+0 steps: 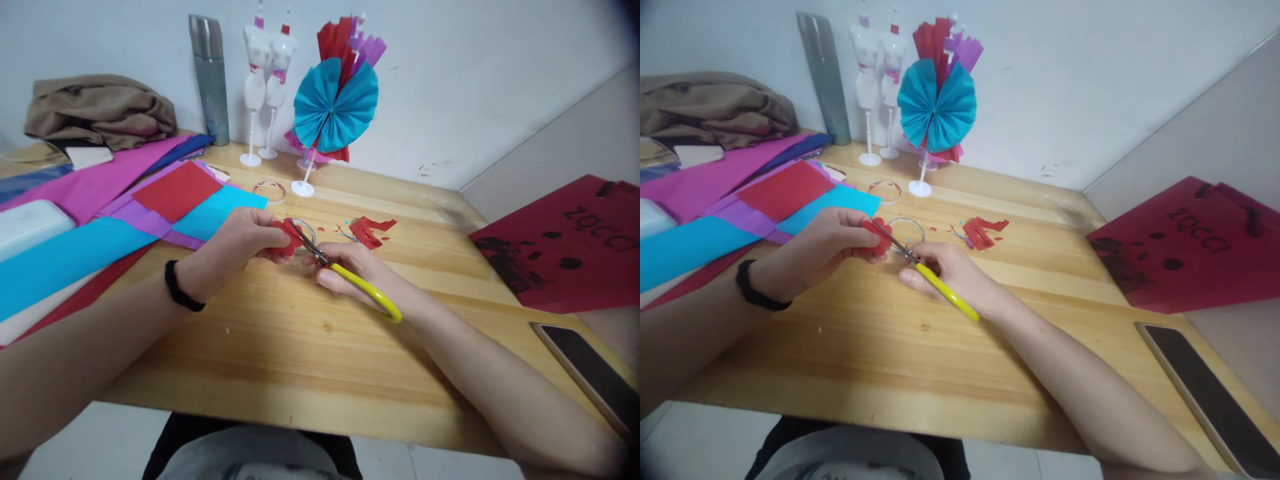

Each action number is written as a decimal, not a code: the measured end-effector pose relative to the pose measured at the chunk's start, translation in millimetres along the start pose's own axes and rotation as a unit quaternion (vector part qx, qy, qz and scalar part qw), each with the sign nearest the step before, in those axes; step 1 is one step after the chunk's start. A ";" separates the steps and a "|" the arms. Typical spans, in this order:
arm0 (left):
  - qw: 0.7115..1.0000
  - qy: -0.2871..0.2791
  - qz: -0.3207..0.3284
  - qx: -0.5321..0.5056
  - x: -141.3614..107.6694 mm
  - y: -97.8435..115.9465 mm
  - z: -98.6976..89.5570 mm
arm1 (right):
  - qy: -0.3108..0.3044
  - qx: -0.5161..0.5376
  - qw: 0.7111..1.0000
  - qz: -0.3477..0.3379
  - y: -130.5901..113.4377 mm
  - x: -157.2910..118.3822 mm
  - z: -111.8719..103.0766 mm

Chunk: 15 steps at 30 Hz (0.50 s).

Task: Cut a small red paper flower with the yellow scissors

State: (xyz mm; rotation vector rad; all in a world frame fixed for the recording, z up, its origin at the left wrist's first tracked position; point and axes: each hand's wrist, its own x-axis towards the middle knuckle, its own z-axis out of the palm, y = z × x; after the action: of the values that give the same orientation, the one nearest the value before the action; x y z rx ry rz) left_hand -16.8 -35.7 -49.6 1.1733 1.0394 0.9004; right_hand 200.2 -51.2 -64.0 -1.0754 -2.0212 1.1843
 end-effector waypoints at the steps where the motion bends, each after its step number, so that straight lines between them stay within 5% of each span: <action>1: 1.000 0.003 -0.001 -0.002 -0.2 0.3 0.2 | -0.019 -0.014 1.000 -0.001 -0.1 0.1 -0.6; 15: 1.000 -0.002 0.000 -0.005 0.0 0.6 0.8 | -0.048 -0.011 0.998 0.049 -1.0 1.2 -3.0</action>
State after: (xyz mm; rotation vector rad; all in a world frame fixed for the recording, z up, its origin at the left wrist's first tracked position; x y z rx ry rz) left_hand -16.0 -35.8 -49.0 1.1663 1.0311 0.9017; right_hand 201.5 -49.1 -61.7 -1.1596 -2.0786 1.2877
